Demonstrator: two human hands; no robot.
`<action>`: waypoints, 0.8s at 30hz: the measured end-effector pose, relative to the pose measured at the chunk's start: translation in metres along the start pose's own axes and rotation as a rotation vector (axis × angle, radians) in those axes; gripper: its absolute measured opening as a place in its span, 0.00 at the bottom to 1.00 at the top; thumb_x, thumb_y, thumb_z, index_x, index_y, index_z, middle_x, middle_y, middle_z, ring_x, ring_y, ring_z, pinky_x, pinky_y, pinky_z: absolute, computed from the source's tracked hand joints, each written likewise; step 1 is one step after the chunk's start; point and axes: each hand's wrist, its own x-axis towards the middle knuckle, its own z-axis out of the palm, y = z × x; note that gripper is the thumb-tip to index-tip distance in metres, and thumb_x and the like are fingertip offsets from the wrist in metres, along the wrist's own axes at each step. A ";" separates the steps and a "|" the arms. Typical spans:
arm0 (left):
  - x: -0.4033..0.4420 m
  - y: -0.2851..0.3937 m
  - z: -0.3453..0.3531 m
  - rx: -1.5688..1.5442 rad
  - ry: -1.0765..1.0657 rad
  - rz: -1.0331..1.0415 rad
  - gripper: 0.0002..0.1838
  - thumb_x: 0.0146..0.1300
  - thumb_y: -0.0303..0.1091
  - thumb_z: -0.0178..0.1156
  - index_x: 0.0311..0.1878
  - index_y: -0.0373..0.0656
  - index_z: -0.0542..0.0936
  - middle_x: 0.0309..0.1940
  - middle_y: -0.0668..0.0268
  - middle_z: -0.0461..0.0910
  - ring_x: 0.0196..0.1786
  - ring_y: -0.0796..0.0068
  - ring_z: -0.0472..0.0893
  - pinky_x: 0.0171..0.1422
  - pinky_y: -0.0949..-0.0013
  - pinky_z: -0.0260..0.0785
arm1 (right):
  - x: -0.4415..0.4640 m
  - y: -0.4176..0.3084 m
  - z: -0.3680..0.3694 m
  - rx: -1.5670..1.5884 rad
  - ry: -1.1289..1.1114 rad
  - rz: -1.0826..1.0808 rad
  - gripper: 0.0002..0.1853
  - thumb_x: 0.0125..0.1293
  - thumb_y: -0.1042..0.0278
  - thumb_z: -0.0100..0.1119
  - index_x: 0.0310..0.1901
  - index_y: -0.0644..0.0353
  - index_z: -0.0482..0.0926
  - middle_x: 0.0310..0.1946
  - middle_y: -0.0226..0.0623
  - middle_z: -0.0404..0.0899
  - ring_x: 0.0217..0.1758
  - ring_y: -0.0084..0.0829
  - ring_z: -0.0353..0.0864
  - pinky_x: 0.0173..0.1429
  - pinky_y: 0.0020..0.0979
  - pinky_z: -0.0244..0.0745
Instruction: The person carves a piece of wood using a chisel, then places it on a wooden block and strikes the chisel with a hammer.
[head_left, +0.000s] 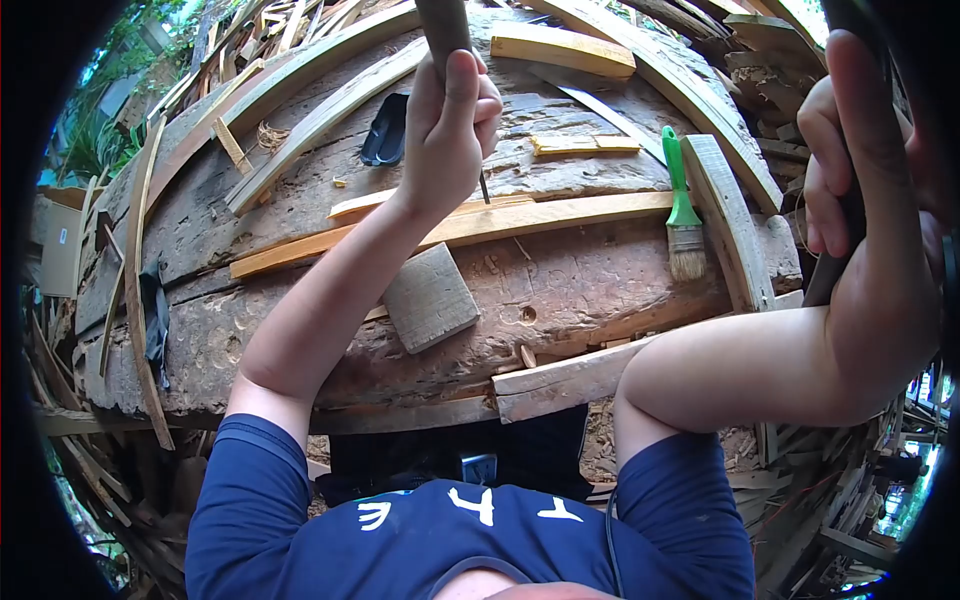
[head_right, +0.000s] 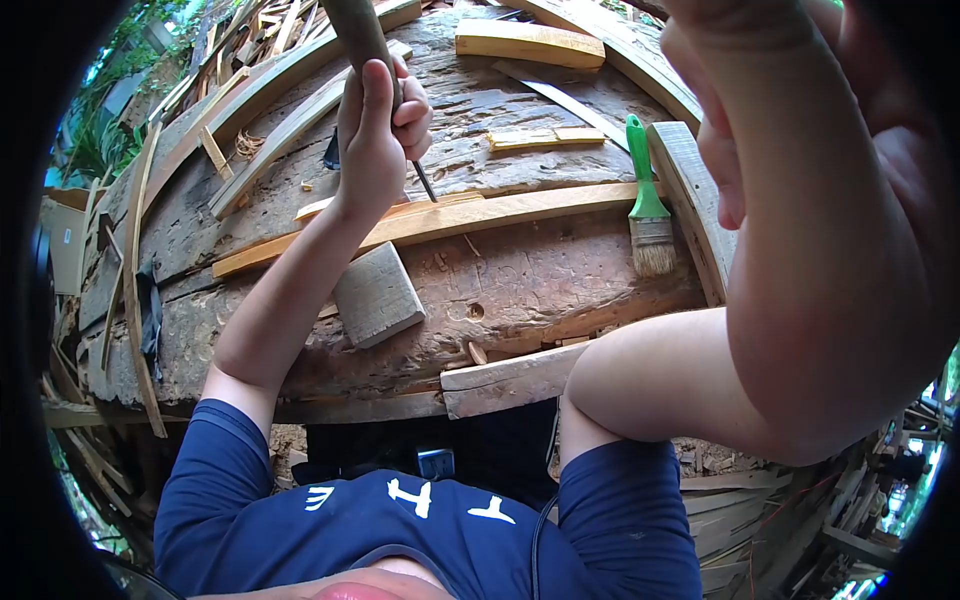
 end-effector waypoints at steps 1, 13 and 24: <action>-0.001 0.000 0.000 -0.007 -0.017 -0.007 0.21 0.82 0.58 0.45 0.52 0.47 0.66 0.26 0.74 0.64 0.20 0.89 0.55 0.22 0.79 0.45 | 0.000 0.000 0.001 0.000 0.001 -0.001 0.19 0.78 0.62 0.61 0.65 0.60 0.79 0.49 0.34 0.85 0.37 0.15 0.77 0.37 0.21 0.68; -0.004 -0.001 0.002 0.004 -0.063 -0.007 0.23 0.82 0.59 0.44 0.53 0.46 0.66 0.27 0.75 0.64 0.21 0.90 0.55 0.22 0.79 0.45 | -0.001 0.000 0.004 -0.016 0.006 0.003 0.19 0.78 0.63 0.61 0.65 0.59 0.79 0.49 0.34 0.85 0.38 0.15 0.77 0.38 0.21 0.69; -0.011 -0.002 0.011 0.198 -0.212 0.081 0.25 0.81 0.58 0.46 0.41 0.43 0.66 0.26 0.73 0.66 0.20 0.89 0.58 0.22 0.79 0.50 | -0.002 -0.001 0.009 -0.053 -0.020 0.002 0.20 0.78 0.63 0.61 0.66 0.59 0.79 0.50 0.34 0.85 0.39 0.16 0.78 0.39 0.21 0.69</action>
